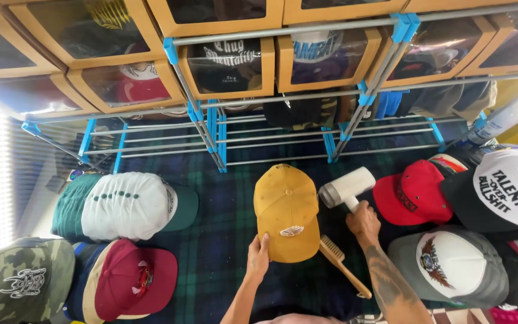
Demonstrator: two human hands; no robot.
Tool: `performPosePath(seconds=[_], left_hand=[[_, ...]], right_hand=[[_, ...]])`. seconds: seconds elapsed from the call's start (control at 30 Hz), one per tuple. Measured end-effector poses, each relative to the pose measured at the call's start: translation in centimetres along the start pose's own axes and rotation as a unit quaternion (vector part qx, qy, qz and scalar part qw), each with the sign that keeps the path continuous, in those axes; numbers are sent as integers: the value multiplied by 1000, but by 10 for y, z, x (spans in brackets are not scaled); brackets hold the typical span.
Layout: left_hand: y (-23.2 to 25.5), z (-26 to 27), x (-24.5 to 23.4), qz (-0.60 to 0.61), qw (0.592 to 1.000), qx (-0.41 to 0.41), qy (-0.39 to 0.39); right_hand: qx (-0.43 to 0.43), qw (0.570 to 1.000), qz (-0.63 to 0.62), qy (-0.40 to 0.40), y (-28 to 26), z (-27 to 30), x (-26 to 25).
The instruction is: Cleaning and shaping baseball caps using a wooden form, brush, hairdryer, and cloth.
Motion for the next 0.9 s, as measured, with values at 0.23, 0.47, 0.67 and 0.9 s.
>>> performPosePath(seconds=[0.23, 0.47, 0.67, 0.9], left_hand=[[6, 9, 0, 1, 1000, -13, -8], [-1, 0, 0, 9, 1000, 18, -14], [-6, -2, 0, 36, 999, 21, -23], [-4, 1, -2, 42, 998, 41, -25]], right_hand=[[64, 973, -203, -90, 18, 78, -69], [-125, 775, -570, -243, 19, 133, -86], [-64, 869, -442, -213, -89, 131, -190], [-154, 850, -330, -381, -162, 169, -199]])
Point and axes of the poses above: each hand's wrist, its own z-axis away from the middle knuckle, its own x-axis out of the palm, y = z × x, the point moved 6 cm from there along -z, towards the middle knuckle, and after that the axes turned 5 degrees about x, right-handed, at the moved point
